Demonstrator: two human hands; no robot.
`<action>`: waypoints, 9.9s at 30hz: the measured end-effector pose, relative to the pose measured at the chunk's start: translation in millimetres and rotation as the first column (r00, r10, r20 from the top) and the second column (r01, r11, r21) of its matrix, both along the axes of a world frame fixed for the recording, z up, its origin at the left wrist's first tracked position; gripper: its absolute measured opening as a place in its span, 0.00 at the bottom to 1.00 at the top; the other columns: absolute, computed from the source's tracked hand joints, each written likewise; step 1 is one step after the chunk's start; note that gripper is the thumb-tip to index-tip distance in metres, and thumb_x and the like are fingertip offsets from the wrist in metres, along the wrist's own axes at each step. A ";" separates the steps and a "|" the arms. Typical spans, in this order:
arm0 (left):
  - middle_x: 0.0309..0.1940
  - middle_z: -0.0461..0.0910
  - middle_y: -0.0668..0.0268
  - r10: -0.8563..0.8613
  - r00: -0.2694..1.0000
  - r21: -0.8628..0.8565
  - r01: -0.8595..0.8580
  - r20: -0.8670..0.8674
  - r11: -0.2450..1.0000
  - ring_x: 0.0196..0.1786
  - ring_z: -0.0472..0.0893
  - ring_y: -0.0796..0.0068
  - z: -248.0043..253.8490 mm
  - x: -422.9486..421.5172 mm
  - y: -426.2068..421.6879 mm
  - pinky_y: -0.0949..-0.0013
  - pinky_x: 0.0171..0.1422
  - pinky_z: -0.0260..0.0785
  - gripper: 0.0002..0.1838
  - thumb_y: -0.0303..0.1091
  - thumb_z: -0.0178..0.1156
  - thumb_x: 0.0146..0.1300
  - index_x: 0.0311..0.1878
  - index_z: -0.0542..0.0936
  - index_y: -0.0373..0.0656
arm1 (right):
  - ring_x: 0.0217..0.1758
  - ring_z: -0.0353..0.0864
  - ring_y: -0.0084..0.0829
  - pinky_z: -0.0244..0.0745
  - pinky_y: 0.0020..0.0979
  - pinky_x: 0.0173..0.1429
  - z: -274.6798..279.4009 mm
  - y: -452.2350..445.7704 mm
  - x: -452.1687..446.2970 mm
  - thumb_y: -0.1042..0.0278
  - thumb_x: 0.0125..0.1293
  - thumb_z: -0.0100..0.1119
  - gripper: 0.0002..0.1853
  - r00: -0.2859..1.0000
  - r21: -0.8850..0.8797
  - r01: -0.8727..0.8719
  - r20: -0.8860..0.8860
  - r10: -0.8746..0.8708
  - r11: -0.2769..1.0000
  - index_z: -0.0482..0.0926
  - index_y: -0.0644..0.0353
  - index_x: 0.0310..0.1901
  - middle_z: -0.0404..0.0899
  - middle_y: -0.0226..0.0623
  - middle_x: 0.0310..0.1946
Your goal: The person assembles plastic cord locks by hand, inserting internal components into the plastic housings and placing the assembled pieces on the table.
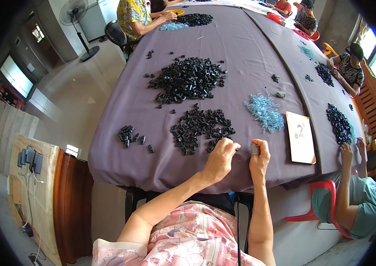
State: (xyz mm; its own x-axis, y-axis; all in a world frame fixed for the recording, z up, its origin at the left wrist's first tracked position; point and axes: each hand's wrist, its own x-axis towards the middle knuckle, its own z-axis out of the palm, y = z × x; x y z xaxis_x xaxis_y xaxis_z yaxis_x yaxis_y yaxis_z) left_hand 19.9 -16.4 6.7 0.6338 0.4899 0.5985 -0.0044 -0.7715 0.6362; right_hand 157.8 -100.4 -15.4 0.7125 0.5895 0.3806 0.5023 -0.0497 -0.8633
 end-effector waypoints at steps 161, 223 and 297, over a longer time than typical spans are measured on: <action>0.26 0.74 0.68 -0.188 0.916 -0.862 0.398 0.355 0.314 0.21 0.68 0.87 -17.9 -70.4 25.5 0.82 0.23 0.58 0.03 0.26 0.50 0.67 0.42 0.69 0.43 | 0.29 0.75 0.20 0.73 0.23 0.36 26.1 14.5 -84.2 0.82 0.62 0.50 0.04 0.647 0.142 -0.467 -0.618 0.447 0.873 0.73 0.65 0.38 0.79 0.35 0.28; 0.18 0.73 0.68 -0.439 0.856 -0.909 0.379 0.273 0.174 0.15 0.63 0.89 -7.4 -77.6 38.7 0.83 0.16 0.51 0.03 0.30 0.53 0.65 0.35 0.71 0.44 | 0.18 0.71 0.18 0.66 0.20 0.21 22.2 15.7 -64.6 0.81 0.53 0.61 0.07 0.440 0.162 -0.624 -0.735 0.515 0.765 0.73 0.61 0.25 0.75 0.32 0.20; 0.34 0.79 0.62 -0.074 0.950 -0.935 0.313 0.305 0.169 0.35 0.81 0.75 -14.6 -76.5 30.2 0.75 0.38 0.74 0.11 0.25 0.58 0.60 0.45 0.69 0.39 | 0.30 0.70 0.24 0.68 0.24 0.33 21.8 18.9 -96.7 0.78 0.42 0.71 0.24 0.886 0.022 -0.464 0.026 0.464 0.885 0.76 0.60 0.45 0.70 0.31 0.30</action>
State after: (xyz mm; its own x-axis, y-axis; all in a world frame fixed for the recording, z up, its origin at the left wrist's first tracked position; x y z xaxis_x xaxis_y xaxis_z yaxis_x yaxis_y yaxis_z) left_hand -56.6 13.8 -7.9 0.7657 0.6243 -0.1551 -0.2347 0.4957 0.8362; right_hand 61.1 -81.5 6.4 0.3523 0.8404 0.4119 0.4794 0.2159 -0.8506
